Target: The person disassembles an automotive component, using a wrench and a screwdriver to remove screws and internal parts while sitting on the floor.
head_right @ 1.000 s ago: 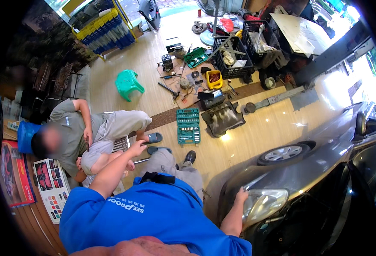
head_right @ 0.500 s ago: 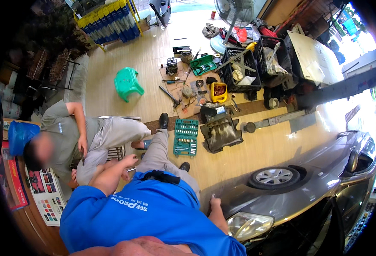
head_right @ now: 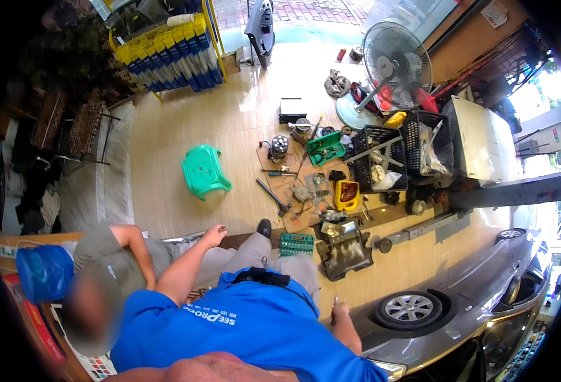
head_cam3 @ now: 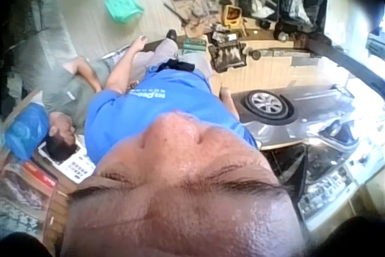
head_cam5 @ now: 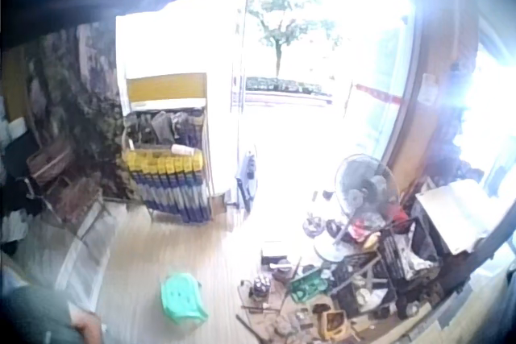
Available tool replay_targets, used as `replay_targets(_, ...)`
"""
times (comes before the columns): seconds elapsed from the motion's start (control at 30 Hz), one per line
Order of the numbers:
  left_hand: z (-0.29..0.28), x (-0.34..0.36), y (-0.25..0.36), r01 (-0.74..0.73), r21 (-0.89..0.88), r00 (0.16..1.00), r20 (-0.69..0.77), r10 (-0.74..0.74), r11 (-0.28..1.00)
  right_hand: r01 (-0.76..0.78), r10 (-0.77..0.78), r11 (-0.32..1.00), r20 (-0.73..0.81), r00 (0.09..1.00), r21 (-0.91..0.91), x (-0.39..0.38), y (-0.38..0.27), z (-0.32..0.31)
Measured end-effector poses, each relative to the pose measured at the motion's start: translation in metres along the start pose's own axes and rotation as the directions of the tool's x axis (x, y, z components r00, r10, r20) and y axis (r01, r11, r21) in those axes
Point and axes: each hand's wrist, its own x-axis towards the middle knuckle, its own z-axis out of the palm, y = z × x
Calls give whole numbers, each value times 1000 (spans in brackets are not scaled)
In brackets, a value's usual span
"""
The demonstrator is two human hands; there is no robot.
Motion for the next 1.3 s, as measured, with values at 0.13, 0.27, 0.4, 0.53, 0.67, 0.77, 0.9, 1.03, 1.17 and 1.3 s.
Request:
replay_targets(0.13,-70,2,-39,139,-28,966,-217,-142,990,68,-64,997,81,995,-40,-45,-129,36)
replay_targets(0.27,-105,-7,-89,357,-111,909,-186,-372,928,204,-203,913,41,978,-353,-41,-228,71)
replay_targets(0.4,-94,36,-65,503,-303,860,85,-502,809,350,-430,777,-34,902,-523,5,-275,52)
replay_targets(0.53,-163,32,-82,613,-383,760,49,-648,691,261,-209,768,156,965,-585,-39,-360,137)
replay_targets(0.67,-244,127,-54,304,-130,951,-14,-308,944,389,-453,602,102,886,-697,15,-432,166)
replay_targets(0.77,-288,159,-1,138,85,990,16,-139,987,381,-425,756,43,904,-533,6,-476,168)
replay_targets(0.9,-385,168,3,290,-123,957,25,-289,949,317,-199,901,367,909,-297,-60,-581,196)
replay_targets(1.03,-431,146,29,323,-66,857,444,-262,944,421,-394,903,550,736,83,-121,-617,193)
replay_targets(1.17,-444,125,-25,365,-159,713,682,-166,917,165,-437,888,677,593,428,-179,-599,200)
replay_targets(1.3,-481,167,11,324,-77,628,763,-154,943,90,-488,756,465,739,649,-223,-566,211)
